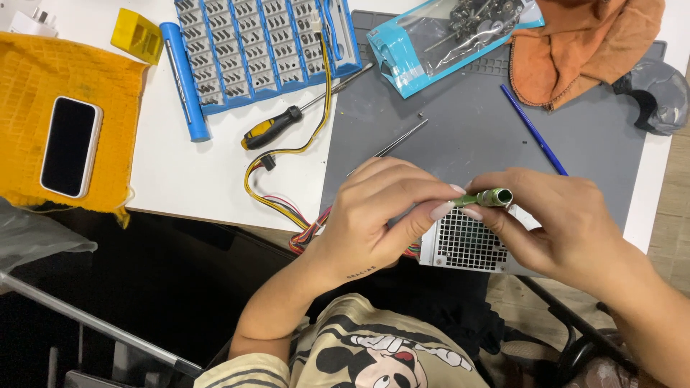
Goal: The person selects screws from a bag, places them into the holes of a computer power supply unit, and uses a screwdriver to tighten them. The person handles the power supply, screws, and screwdriver throughout the clip.
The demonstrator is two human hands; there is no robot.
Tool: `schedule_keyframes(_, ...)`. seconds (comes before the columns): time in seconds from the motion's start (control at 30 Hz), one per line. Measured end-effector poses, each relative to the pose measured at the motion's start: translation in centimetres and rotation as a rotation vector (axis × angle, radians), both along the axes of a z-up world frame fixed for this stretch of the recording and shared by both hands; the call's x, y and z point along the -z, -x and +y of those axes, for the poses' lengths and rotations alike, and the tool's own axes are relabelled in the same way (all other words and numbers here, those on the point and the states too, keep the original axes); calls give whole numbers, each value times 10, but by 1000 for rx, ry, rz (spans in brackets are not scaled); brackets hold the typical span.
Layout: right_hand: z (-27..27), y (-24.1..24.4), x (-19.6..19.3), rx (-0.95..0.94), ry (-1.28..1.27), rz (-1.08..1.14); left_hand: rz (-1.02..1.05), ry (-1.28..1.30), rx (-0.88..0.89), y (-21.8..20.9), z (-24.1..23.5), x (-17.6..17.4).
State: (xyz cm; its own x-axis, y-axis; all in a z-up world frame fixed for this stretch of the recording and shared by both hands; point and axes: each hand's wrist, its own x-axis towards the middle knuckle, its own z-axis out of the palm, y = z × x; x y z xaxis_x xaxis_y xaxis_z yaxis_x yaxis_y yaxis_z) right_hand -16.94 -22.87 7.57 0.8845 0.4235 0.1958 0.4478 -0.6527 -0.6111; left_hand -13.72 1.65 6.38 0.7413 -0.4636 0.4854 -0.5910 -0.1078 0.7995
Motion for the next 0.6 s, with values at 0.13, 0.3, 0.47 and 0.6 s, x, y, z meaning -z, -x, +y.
schedule_keyframes(0.13,-2,3,4,45,11,16,-26,23,16,-2,-5,-4)
schedule_keyframes(0.3,-9,6,16,67,48,34,-22,30,15,1,-10,-1)
schedule_keyframes(0.47,-7,7,26,56,69,50,-117,18,-124,8,-26,1)
schedule_keyframes(0.6,-3,3,35,60,106,-47,-254,70,-222,6,-35,-4)
